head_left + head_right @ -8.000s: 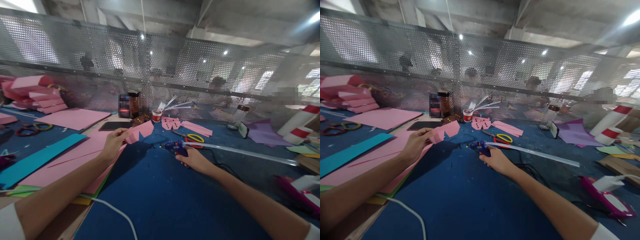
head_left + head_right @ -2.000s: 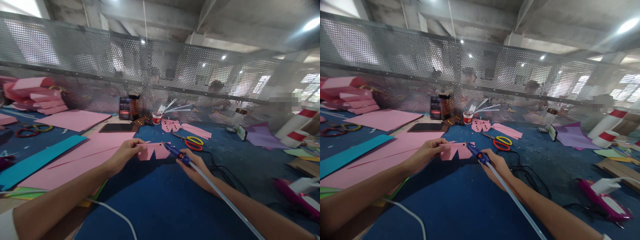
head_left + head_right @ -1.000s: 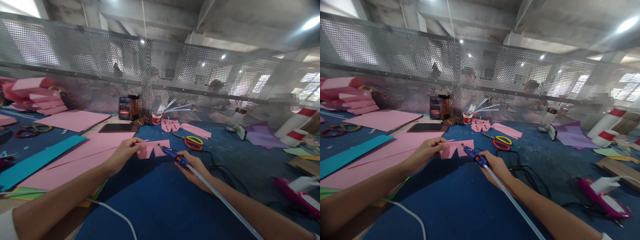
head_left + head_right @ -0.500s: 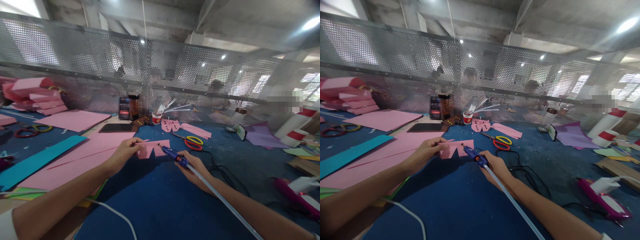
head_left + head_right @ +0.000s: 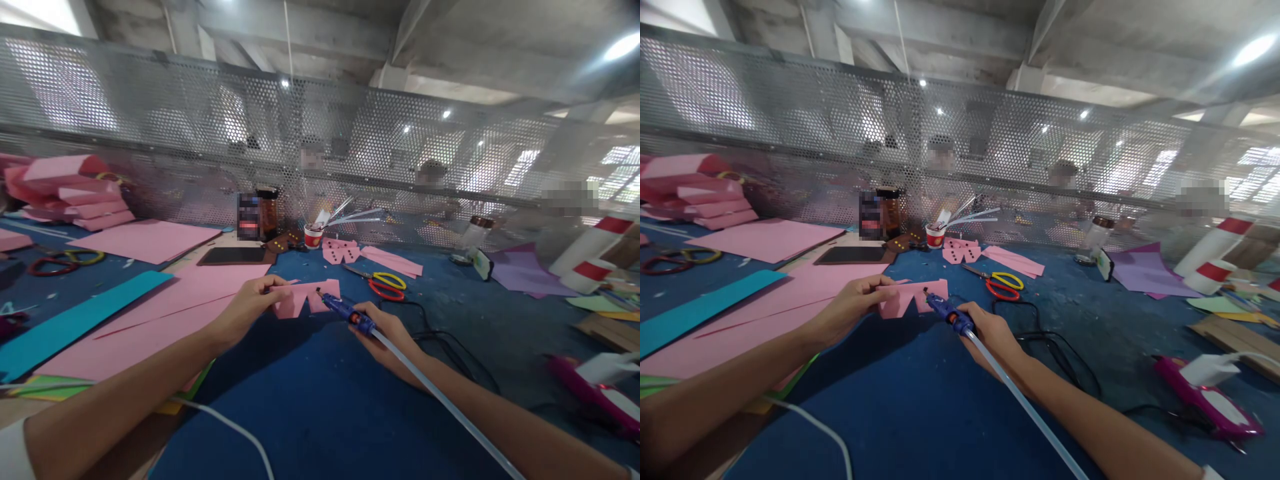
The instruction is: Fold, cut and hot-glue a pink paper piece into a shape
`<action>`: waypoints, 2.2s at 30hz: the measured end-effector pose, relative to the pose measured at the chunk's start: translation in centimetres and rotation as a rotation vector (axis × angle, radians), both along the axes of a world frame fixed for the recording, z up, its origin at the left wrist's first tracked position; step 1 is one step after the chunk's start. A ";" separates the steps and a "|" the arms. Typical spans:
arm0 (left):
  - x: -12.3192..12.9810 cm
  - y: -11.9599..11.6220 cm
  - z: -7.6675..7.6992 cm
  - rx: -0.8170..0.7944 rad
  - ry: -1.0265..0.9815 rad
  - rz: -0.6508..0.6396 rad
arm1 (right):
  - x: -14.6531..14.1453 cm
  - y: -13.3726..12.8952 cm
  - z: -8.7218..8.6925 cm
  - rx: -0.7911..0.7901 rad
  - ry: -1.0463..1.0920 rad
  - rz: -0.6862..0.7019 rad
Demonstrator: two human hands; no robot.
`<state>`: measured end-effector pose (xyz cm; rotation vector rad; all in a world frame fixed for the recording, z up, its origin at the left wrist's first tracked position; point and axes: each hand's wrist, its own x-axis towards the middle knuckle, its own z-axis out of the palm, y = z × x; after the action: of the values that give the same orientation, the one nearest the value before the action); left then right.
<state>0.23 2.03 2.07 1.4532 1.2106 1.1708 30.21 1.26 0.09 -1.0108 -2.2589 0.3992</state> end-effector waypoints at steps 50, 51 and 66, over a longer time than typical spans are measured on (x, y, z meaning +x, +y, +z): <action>0.1 -0.2 0.2 -0.003 -0.029 -0.001 | -0.2 -0.5 0.3 -0.096 0.130 -0.056; 0.1 -0.2 0.2 -0.004 -0.028 -0.003 | -0.2 -0.5 0.3 -0.085 0.119 -0.057; 0.0 -0.2 0.2 0.016 0.002 -0.006 | -0.2 -0.5 0.6 -0.044 0.064 -0.050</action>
<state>0.27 1.85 2.27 1.4696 1.2002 1.1774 30.03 0.71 0.66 -1.0600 -2.1721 0.4552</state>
